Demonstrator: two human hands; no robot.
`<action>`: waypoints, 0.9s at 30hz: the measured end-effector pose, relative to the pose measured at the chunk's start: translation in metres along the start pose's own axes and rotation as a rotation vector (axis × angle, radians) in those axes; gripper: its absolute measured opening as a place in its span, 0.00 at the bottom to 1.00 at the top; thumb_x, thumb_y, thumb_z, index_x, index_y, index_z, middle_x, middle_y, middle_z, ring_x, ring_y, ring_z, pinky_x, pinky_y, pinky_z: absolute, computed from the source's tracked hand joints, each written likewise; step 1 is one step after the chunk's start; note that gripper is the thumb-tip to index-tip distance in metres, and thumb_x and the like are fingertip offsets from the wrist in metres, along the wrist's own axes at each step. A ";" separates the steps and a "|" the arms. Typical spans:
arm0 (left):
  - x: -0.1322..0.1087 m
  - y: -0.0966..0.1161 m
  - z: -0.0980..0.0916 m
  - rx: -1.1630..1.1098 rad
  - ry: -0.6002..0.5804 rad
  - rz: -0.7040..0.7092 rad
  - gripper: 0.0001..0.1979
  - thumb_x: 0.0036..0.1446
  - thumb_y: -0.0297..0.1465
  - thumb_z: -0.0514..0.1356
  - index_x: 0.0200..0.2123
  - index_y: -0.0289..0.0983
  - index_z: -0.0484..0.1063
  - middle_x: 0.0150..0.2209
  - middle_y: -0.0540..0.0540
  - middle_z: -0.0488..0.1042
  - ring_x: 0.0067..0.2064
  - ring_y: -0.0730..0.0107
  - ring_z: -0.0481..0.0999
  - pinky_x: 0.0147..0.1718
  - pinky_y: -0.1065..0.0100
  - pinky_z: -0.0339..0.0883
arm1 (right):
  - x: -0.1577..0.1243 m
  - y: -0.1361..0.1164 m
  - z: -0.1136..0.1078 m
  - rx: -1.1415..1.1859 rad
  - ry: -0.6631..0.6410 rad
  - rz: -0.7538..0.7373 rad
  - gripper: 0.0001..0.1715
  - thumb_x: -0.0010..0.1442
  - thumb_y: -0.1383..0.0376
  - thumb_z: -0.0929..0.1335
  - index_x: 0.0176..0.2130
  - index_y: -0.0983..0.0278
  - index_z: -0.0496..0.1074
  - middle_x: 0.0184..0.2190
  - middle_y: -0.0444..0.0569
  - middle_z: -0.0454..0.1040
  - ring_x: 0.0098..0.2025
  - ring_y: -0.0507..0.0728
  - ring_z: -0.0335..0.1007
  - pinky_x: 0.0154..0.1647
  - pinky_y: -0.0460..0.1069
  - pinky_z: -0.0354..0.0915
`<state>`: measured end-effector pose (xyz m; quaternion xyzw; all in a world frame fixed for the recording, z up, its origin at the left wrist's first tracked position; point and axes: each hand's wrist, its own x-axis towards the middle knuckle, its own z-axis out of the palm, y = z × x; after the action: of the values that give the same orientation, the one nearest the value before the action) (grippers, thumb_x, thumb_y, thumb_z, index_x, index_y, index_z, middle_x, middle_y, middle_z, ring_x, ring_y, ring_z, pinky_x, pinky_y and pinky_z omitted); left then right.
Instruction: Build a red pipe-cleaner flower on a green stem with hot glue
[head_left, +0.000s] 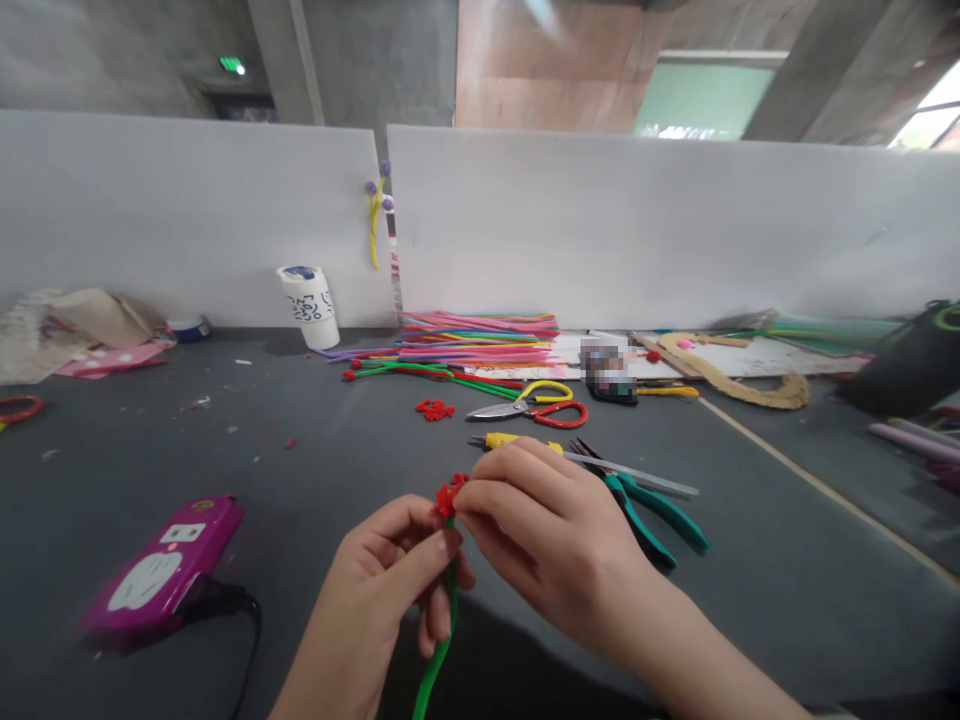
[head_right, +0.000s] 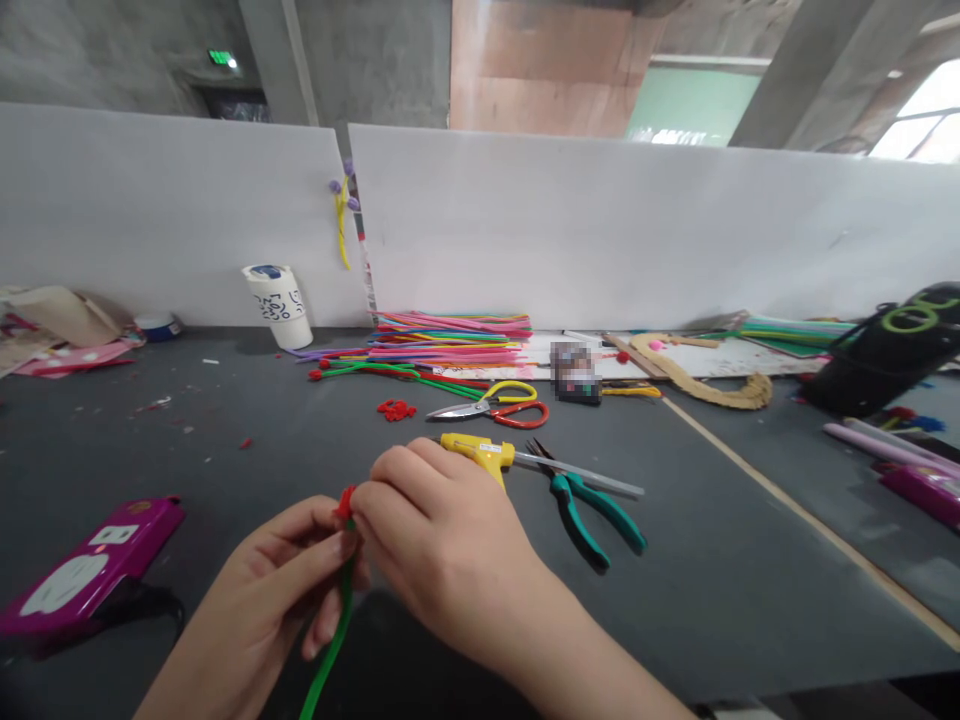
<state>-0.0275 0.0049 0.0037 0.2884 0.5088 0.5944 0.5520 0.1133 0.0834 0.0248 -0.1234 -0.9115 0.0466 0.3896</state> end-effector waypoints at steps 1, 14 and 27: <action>0.000 0.000 0.000 0.003 0.004 0.001 0.09 0.48 0.34 0.67 0.24 0.35 0.72 0.19 0.53 0.72 0.14 0.83 0.63 0.12 0.80 0.55 | 0.000 0.000 0.000 -0.005 0.000 -0.002 0.08 0.65 0.72 0.63 0.35 0.67 0.71 0.33 0.51 0.71 0.34 0.54 0.62 0.36 0.49 0.63; 0.001 -0.001 -0.002 0.023 -0.019 -0.018 0.10 0.47 0.35 0.67 0.24 0.35 0.72 0.19 0.51 0.73 0.14 0.83 0.63 0.12 0.80 0.55 | 0.002 0.000 -0.001 -0.047 -0.076 -0.025 0.12 0.66 0.73 0.61 0.34 0.68 0.71 0.31 0.51 0.72 0.34 0.55 0.65 0.38 0.51 0.63; 0.002 0.000 0.000 0.035 -0.015 -0.016 0.11 0.48 0.36 0.67 0.24 0.35 0.72 0.19 0.51 0.73 0.14 0.83 0.63 0.13 0.80 0.55 | 0.002 -0.001 -0.001 -0.036 -0.052 -0.018 0.11 0.66 0.73 0.61 0.35 0.67 0.71 0.31 0.50 0.73 0.34 0.55 0.64 0.37 0.50 0.64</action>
<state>-0.0283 0.0064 0.0031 0.2984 0.5172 0.5789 0.5553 0.1128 0.0826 0.0273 -0.1208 -0.9231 0.0301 0.3638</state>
